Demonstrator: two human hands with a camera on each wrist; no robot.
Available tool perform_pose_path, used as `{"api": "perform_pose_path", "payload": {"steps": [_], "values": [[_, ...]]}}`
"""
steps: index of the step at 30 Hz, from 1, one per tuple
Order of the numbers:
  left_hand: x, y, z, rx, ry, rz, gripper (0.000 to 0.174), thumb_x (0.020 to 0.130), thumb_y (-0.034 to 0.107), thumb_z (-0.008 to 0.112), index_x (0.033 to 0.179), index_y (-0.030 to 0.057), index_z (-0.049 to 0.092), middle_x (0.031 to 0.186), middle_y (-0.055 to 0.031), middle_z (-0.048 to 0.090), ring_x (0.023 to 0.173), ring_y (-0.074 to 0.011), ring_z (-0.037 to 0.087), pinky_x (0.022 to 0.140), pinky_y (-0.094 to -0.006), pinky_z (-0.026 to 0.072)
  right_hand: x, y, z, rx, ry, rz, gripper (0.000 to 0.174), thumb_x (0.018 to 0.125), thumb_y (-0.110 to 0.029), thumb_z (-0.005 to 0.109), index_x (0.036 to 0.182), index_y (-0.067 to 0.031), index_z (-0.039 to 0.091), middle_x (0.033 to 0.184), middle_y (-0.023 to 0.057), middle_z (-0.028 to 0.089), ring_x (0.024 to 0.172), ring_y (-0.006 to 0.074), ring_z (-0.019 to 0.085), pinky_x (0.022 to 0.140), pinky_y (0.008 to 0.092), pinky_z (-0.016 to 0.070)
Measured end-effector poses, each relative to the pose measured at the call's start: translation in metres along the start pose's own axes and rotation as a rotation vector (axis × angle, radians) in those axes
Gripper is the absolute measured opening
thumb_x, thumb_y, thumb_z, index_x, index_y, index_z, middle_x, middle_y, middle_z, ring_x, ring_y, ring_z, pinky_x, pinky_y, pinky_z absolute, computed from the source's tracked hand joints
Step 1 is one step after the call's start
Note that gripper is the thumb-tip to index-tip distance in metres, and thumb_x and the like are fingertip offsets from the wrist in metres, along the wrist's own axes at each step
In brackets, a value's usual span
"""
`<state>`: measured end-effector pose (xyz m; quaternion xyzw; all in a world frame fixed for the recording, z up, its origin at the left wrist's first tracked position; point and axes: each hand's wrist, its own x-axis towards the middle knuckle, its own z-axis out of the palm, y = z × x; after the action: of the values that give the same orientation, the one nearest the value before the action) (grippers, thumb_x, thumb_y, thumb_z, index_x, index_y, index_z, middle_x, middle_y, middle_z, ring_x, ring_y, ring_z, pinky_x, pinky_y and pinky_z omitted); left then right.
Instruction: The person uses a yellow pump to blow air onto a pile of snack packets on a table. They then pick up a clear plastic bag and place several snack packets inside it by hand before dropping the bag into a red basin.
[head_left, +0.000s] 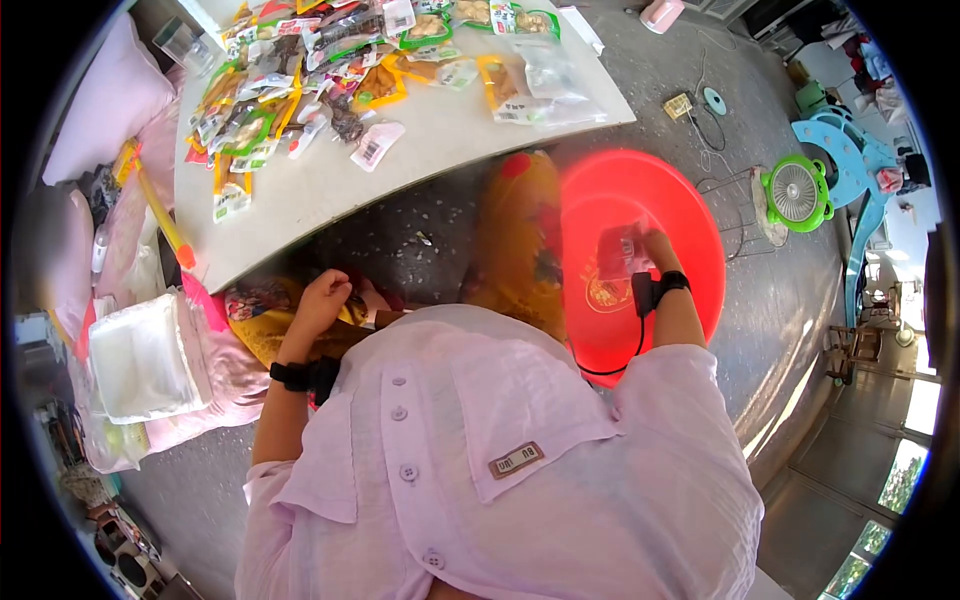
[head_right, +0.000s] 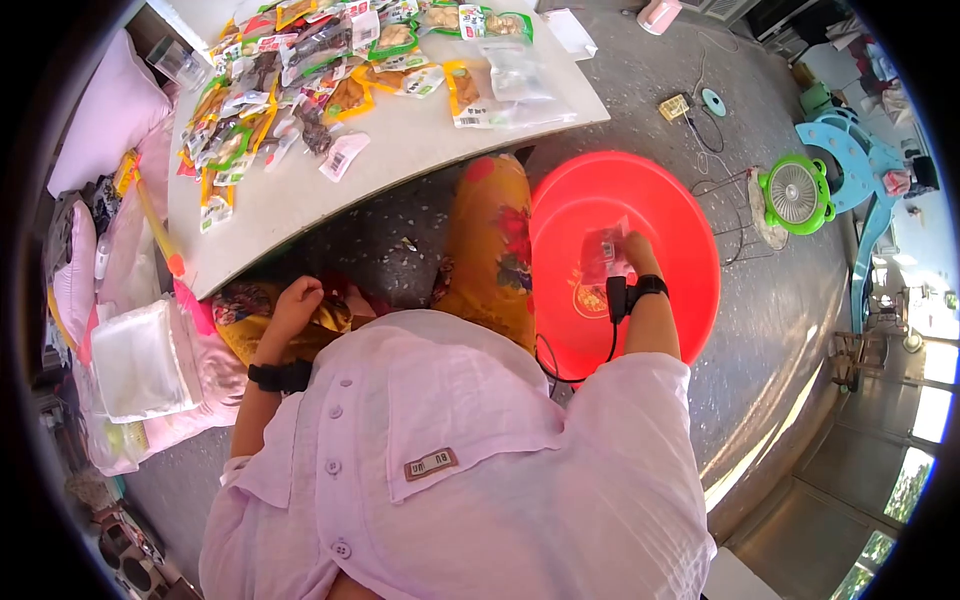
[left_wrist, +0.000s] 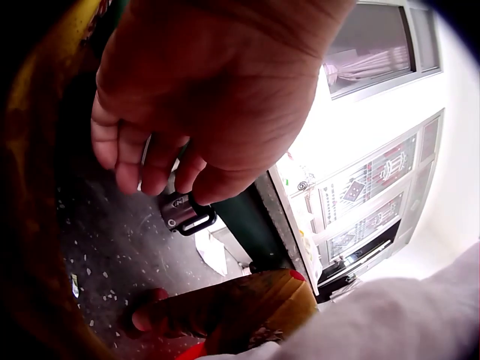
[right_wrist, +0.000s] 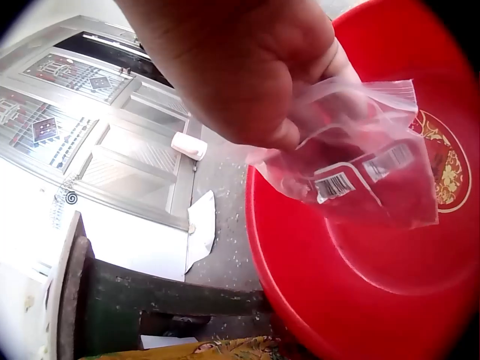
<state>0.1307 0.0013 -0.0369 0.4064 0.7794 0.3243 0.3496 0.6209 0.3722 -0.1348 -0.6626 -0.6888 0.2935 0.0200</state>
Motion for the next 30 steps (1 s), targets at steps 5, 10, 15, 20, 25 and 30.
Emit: {"api": "perform_pose_path", "payload": {"steps": [5, 10, 15, 20, 25, 30], "values": [[-0.004, -0.001, -0.005, -0.024, 0.116, -0.014, 0.016, 0.076, 0.01, 0.053, 0.087, -0.0005, 0.053, 0.076, -0.0105, 0.056, 0.068, -0.0157, 0.053, 0.064, -0.026, 0.0428, 0.016, -0.014, -0.004, -0.231, 0.196, -0.113, 0.024, 0.076, -0.02, 0.041, 0.082, -0.0004, 0.053, 0.079, 0.0244, 0.055, 0.076, 0.0379, 0.055, 0.066, 0.0432, 0.0447], [-0.007, 0.013, -0.016, 0.261, 0.558, 0.355, 0.014, 0.073, 0.004, 0.054, 0.086, -0.0002, 0.051, 0.085, -0.0152, 0.054, 0.077, -0.0253, 0.053, 0.07, -0.0301, 0.0427, 0.019, -0.027, 0.026, -0.303, 0.194, -0.293, 0.021, 0.076, -0.018, 0.041, 0.076, -0.0005, 0.053, 0.08, 0.0232, 0.056, 0.078, 0.0378, 0.054, 0.066, 0.0449, 0.0432], [0.012, 0.021, -0.065, 0.575, 0.863, 0.506, 0.015, 0.071, 0.003, 0.055, 0.085, 0.0003, 0.051, 0.092, -0.0162, 0.053, 0.086, -0.0312, 0.05, 0.076, -0.0355, 0.0409, 0.016, -0.025, 0.064, -0.298, -0.018, -0.452, 0.016, 0.073, -0.015, 0.045, 0.07, -0.0024, 0.054, 0.076, 0.0195, 0.055, 0.069, 0.0353, 0.054, 0.06, 0.0394, 0.0459], [0.031, -0.013, -0.101, 0.648, 0.926, 0.363, 0.017, 0.071, 0.007, 0.055, 0.087, 0.0007, 0.052, 0.094, -0.016, 0.053, 0.09, -0.0309, 0.048, 0.079, -0.0363, 0.0397, -0.035, -0.037, 0.069, 0.155, -0.462, -0.176, 0.013, 0.074, -0.016, 0.05, 0.083, -0.007, 0.052, 0.077, 0.0079, 0.054, 0.069, 0.0227, 0.055, 0.058, 0.0372, 0.0467], [0.041, -0.036, -0.109, 0.683, 0.942, 0.289, 0.018, 0.072, 0.011, 0.054, 0.088, 0.0015, 0.052, 0.093, -0.0138, 0.054, 0.088, -0.03, 0.049, 0.077, -0.0368, 0.0397, -0.098, -0.063, 0.08, 0.56, -0.998, 0.362, 0.026, 0.076, -0.022, 0.053, 0.099, -0.0091, 0.05, 0.088, 0.0092, 0.056, 0.082, 0.0209, 0.054, 0.067, 0.0369, 0.0457], [0.053, -0.039, -0.111, 0.63, 1.019, 0.065, 0.019, 0.074, 0.015, 0.051, 0.09, 0.0039, 0.052, 0.091, -0.0115, 0.055, 0.086, -0.0295, 0.05, 0.076, -0.037, 0.0397, -0.109, 0.001, 0.141, -0.664, -0.72, -0.763, 0.033, 0.072, -0.026, 0.056, 0.1, -0.009, 0.053, 0.096, 0.0097, 0.056, 0.087, 0.0244, 0.053, 0.073, 0.0353, 0.0433]]}}
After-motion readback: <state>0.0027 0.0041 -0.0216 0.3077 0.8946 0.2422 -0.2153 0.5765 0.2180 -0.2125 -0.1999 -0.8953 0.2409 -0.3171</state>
